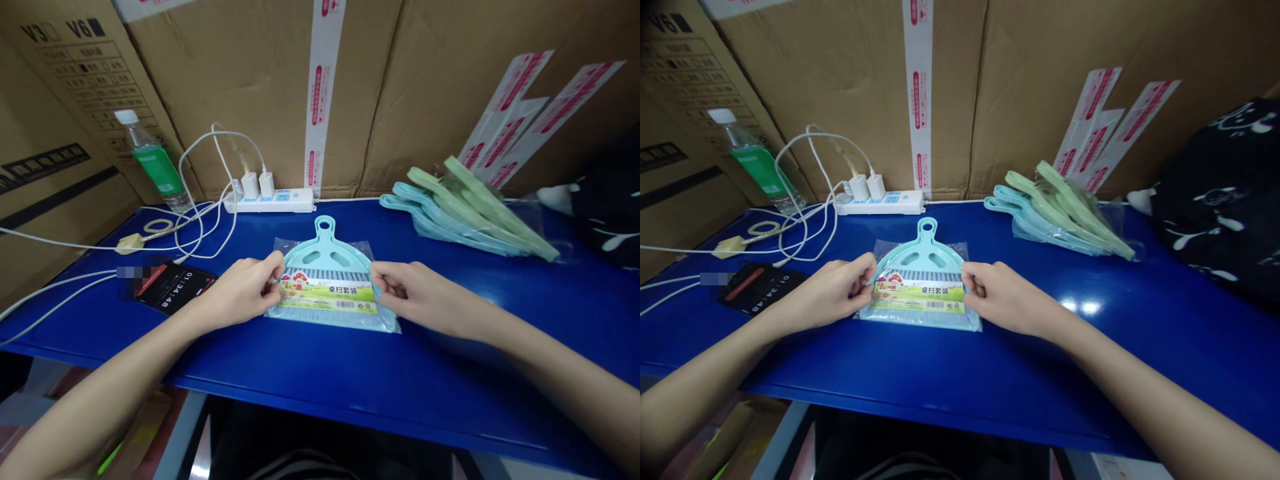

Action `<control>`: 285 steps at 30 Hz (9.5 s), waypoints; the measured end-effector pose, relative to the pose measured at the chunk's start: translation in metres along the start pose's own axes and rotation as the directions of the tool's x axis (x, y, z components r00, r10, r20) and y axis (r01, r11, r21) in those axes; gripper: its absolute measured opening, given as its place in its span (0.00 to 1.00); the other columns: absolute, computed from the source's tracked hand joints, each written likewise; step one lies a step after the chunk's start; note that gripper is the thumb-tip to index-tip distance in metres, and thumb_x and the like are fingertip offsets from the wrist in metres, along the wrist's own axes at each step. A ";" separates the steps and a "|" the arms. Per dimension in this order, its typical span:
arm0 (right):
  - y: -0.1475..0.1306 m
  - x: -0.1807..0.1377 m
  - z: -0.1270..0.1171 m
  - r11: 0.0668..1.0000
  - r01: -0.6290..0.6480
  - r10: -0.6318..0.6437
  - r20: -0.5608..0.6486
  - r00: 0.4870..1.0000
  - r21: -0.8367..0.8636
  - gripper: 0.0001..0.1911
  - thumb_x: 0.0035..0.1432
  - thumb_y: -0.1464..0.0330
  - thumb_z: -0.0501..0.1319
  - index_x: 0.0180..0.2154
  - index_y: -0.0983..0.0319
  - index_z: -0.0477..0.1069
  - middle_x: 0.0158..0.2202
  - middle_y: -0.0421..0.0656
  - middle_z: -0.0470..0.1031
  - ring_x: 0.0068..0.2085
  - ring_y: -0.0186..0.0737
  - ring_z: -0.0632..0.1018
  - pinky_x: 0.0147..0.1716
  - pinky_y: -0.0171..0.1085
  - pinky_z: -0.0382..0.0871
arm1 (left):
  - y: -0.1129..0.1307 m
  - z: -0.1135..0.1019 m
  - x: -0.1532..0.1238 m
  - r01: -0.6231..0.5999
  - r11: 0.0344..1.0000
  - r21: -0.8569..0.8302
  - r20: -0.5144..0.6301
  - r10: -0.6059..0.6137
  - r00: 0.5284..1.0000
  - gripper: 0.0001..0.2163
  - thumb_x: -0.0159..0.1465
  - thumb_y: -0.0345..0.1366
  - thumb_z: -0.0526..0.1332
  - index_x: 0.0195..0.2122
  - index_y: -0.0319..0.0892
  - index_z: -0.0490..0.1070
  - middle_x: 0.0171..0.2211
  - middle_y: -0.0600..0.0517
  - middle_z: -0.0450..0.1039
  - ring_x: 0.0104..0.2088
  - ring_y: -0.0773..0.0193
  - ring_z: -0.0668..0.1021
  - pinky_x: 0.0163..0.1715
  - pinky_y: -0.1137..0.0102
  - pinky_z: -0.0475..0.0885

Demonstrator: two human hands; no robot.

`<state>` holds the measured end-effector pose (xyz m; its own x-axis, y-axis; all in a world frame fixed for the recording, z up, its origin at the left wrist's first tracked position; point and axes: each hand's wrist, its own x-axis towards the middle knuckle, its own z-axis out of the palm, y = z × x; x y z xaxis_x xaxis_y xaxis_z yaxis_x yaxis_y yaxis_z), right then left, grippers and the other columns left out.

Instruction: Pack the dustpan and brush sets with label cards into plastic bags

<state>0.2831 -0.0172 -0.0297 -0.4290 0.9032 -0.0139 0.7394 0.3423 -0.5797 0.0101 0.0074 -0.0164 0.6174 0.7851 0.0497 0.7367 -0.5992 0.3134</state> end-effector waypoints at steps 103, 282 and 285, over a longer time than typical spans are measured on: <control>-0.004 -0.001 0.016 0.771 0.510 -0.552 -0.001 0.834 -0.382 0.19 0.60 0.79 0.52 0.43 0.60 0.78 0.28 0.43 0.76 0.32 0.40 0.73 0.36 0.40 0.66 | 0.006 0.007 -0.001 -0.410 0.875 0.257 0.146 0.384 0.911 0.22 0.63 0.25 0.55 0.56 0.50 0.70 0.50 0.49 0.77 0.48 0.60 0.80 0.48 0.63 0.76; -0.002 -0.005 -0.015 0.997 -0.072 0.076 0.113 0.991 -0.039 0.15 0.58 0.54 0.51 0.28 0.55 0.51 0.18 0.35 0.69 0.20 0.36 0.67 0.20 0.35 0.57 | 0.004 -0.005 0.000 -0.028 0.937 0.348 0.078 0.001 0.997 0.04 0.62 0.34 0.49 0.31 0.44 0.59 0.18 0.57 0.65 0.18 0.65 0.70 0.21 0.71 0.55; -0.001 -0.004 -0.020 0.991 -0.133 0.126 0.184 0.975 0.026 0.20 0.58 0.47 0.50 0.27 0.56 0.54 0.20 0.37 0.72 0.22 0.37 0.72 0.23 0.36 0.63 | 0.006 -0.006 0.001 -0.010 0.933 0.359 0.093 -0.025 0.995 0.04 0.63 0.34 0.49 0.32 0.44 0.60 0.19 0.57 0.67 0.19 0.64 0.71 0.21 0.71 0.55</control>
<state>0.2942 -0.0162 -0.0126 -0.4200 0.8762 -0.2365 0.7764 0.2119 -0.5935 0.0132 0.0051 -0.0085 0.6216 0.7820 -0.0464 0.7805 -0.6233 -0.0480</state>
